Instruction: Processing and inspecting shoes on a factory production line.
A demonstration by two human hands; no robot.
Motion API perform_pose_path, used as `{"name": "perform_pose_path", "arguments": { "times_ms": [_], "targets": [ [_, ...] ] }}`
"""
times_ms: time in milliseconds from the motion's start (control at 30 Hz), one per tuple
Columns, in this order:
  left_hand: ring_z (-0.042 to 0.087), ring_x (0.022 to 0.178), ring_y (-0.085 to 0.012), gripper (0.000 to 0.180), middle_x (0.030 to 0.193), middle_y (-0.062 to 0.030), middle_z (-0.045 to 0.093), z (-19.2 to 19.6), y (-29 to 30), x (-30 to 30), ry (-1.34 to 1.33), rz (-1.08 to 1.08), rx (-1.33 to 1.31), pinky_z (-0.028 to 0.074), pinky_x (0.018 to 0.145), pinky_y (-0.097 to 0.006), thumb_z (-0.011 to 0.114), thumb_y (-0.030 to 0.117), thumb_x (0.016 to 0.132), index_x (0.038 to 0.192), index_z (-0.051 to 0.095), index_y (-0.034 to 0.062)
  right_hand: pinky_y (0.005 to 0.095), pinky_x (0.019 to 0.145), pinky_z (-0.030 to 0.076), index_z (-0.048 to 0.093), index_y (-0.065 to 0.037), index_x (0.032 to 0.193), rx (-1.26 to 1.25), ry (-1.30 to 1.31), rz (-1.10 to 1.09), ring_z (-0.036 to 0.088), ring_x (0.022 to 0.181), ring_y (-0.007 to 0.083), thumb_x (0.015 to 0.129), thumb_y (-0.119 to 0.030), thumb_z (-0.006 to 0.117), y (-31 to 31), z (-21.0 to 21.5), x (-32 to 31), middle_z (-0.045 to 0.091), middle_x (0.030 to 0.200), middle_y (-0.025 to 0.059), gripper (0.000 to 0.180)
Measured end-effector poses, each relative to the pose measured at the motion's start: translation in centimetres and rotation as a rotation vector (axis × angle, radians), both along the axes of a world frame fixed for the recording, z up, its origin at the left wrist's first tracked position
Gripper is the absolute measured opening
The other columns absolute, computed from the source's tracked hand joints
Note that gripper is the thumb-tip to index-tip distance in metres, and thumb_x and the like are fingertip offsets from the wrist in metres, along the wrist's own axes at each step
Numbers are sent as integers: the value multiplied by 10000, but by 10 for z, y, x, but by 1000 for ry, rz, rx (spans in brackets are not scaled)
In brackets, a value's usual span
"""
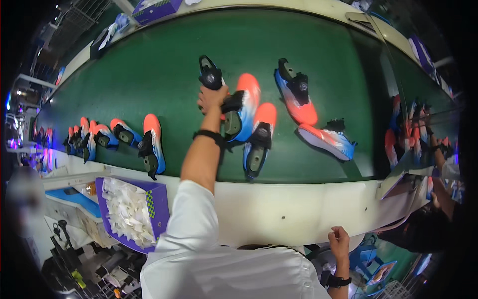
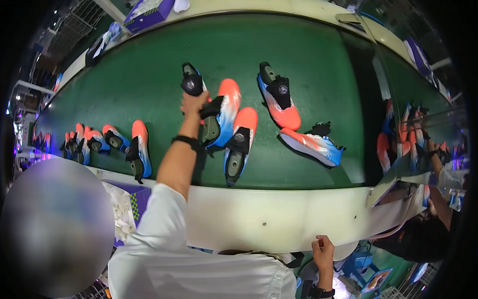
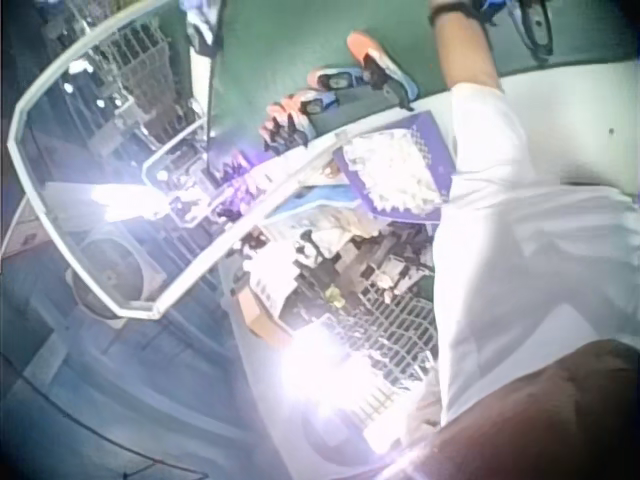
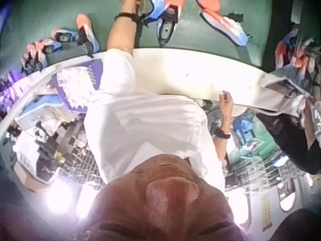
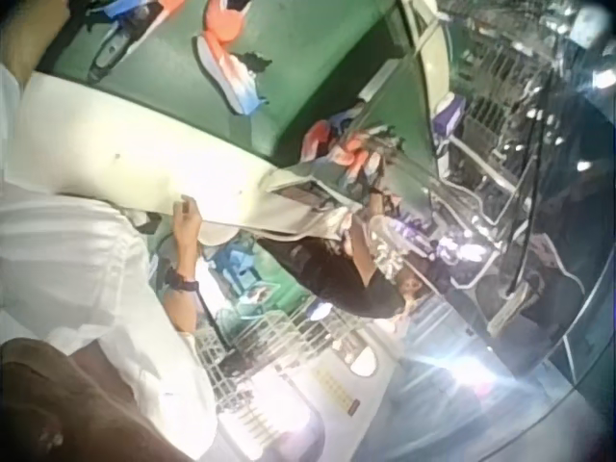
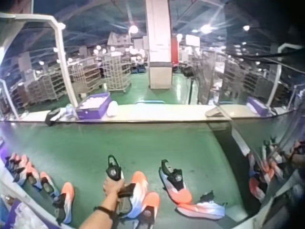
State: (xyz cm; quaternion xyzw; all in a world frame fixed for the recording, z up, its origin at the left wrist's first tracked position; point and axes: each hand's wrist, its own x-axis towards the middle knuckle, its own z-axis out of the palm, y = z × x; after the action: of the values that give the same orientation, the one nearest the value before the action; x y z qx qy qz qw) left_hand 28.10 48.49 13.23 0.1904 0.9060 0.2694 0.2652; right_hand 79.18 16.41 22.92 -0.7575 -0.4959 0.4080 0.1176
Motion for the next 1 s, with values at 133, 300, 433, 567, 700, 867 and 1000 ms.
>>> {"name": "perform_pose_path", "arguments": {
  "times_ms": [133, 300, 433, 567, 700, 867, 1000],
  "targets": [
    [382, 1208, -362, 833, 1256, -150, 462, -11, -8, 105, 6, 33, 71, 324, 964, -561, 691, 458, 581, 1278, 397, 109, 264, 547, 458, 601, 24, 909, 86, 8, 187, 556, 595, 118, 796, -77, 602, 11, -7, -28, 588, 651, 87, 152],
    [384, 1206, -354, 868, 1262, -139, 463, -9, 9, 182, -120, -27, 109, 317, 969, -553, 752, 412, 535, 1274, 389, 134, 261, 557, 449, 602, 21, 932, 62, -18, 192, 537, 598, 115, 797, -69, 607, 16, 5, -39, 575, 661, 65, 162],
    [416, 1174, -363, 795, 1192, -136, 529, -4, 13, 191, -157, -230, 200, 285, 986, -536, 753, 369, 551, 1235, 427, 127, 232, 541, 410, 599, 22, 951, 138, -20, 190, 478, 600, 66, 819, -53, 598, 19, 13, -35, 528, 655, 2, 152],
    [407, 1194, -363, 787, 1186, -170, 541, 20, -22, 153, -117, -333, 311, 277, 1013, -515, 720, 356, 579, 1251, 424, 72, 228, 537, 411, 599, 26, 950, 196, 20, 139, 492, 585, 76, 828, -56, 591, 12, 17, -14, 543, 647, 28, 148],
    [463, 1137, -347, 673, 1145, -182, 568, 80, -111, 128, -354, -643, 574, 327, 1005, -443, 741, 289, 597, 1170, 508, 27, 226, 547, 416, 607, 11, 968, 411, 80, 104, 514, 611, 87, 840, -53, 567, 25, 13, -8, 580, 706, 58, 148],
    [465, 1157, -309, 649, 1216, -130, 528, 117, -224, 152, 55, -1513, 402, 318, 1006, -418, 703, 89, 537, 1165, 541, 111, 267, 625, 462, 587, -24, 1064, 637, 185, 298, 585, 760, 173, 785, -6, 574, 76, 25, -25, 619, 902, 94, 280],
    [391, 1227, -336, 665, 1232, -109, 507, 77, -268, 177, 140, -1578, 335, 271, 1045, -453, 663, 3, 548, 1186, 531, 134, 287, 623, 489, 563, -47, 1145, 269, 405, 756, 587, 787, 159, 731, -48, 635, 80, 12, -62, 603, 895, 96, 420]
  ]
}}
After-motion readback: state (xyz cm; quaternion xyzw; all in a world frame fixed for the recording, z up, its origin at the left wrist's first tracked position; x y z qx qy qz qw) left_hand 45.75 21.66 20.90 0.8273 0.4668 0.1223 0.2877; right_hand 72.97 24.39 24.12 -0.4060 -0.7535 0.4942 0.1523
